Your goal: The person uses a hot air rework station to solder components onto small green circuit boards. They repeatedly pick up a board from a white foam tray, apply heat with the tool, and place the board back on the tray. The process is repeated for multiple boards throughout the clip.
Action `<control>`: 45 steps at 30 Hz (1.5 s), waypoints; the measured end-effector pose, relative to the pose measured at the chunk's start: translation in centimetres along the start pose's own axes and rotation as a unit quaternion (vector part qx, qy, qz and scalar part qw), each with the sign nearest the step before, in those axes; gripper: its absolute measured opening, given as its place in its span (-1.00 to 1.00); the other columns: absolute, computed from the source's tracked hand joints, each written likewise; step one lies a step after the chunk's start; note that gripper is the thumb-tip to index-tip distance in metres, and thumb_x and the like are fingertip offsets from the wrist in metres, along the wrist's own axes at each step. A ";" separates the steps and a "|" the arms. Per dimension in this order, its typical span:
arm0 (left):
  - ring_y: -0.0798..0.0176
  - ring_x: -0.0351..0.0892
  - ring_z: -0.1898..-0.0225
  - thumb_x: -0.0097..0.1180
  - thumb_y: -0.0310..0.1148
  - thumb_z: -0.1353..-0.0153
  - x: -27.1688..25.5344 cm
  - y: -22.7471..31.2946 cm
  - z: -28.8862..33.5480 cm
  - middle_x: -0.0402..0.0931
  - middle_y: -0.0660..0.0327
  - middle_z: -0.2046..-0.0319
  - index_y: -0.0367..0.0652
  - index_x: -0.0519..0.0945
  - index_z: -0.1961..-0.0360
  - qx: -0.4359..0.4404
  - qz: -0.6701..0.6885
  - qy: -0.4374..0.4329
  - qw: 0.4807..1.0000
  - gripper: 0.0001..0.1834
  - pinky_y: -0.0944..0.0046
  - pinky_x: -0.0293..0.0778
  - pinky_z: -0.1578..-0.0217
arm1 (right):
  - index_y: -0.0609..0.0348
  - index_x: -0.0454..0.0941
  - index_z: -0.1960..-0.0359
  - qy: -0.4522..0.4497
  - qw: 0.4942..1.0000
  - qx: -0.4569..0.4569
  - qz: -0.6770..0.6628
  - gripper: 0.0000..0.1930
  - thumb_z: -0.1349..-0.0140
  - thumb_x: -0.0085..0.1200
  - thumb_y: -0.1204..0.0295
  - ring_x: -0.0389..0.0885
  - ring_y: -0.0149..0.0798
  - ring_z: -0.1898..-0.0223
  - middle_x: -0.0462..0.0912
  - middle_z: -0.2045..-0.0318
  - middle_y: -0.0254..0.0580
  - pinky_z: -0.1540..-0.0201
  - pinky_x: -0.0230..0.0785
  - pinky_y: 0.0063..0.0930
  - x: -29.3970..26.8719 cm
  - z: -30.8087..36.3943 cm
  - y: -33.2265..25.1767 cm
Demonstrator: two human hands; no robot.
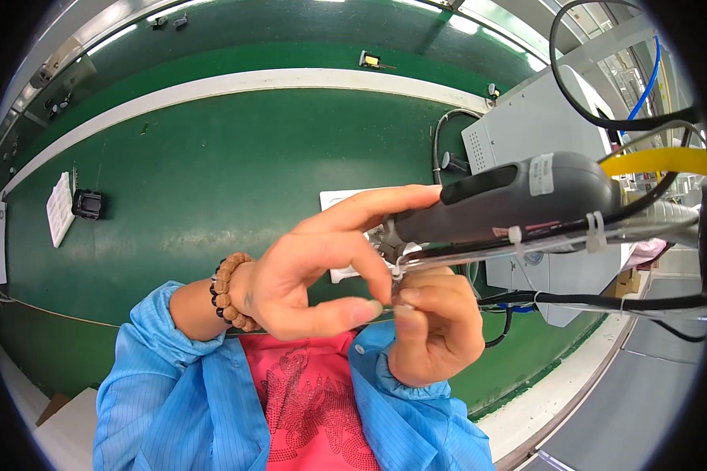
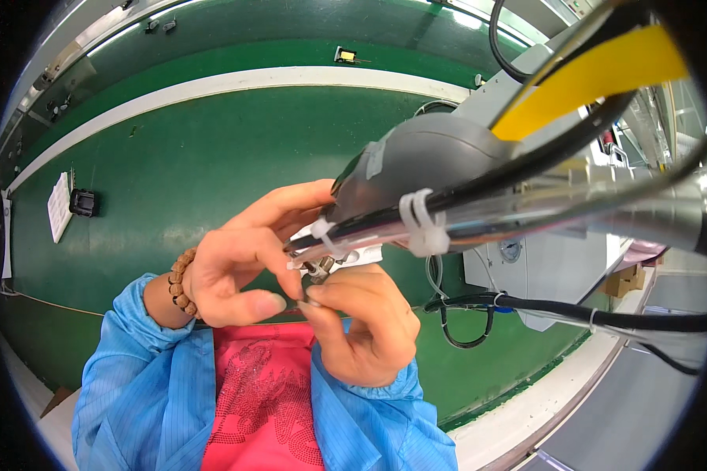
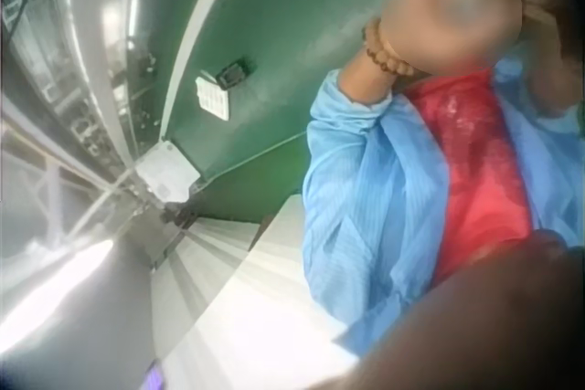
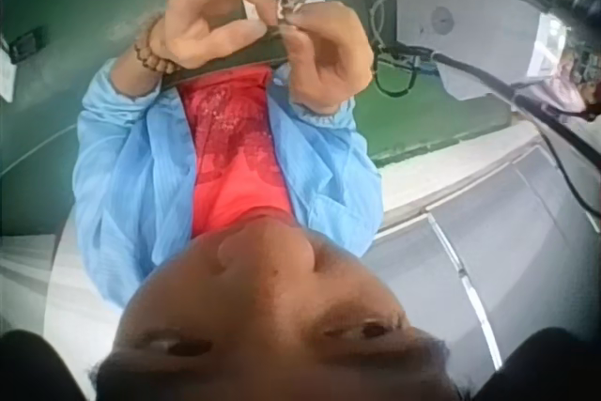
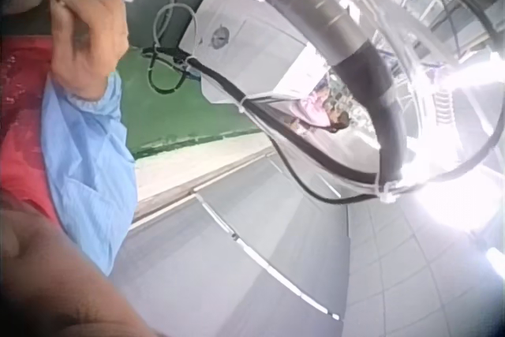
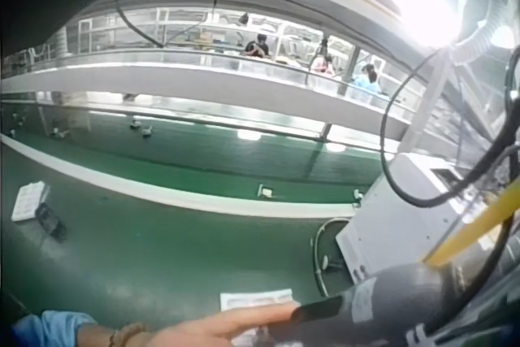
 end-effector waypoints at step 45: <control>-0.03 0.69 0.24 0.34 -0.42 -0.12 3.9 -3.5 -7.8 0.63 -0.09 0.20 -0.34 0.49 -0.11 0.005 -0.253 0.094 0.963 -0.48 0.17 0.58 0.22 | 0.43 0.54 0.14 0.008 0.952 0.240 -0.187 -0.84 -0.27 0.06 0.62 0.51 -0.22 0.50 0.53 0.48 -0.02 0.46 0.39 -0.40 -12.3 10.7 3.6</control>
Point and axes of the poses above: each hand's wrist, its own z-axis away from the middle knuckle, its own x-axis out of the palm, y = z × x, the point moved 10 cm from there along -z, towards the middle knuckle
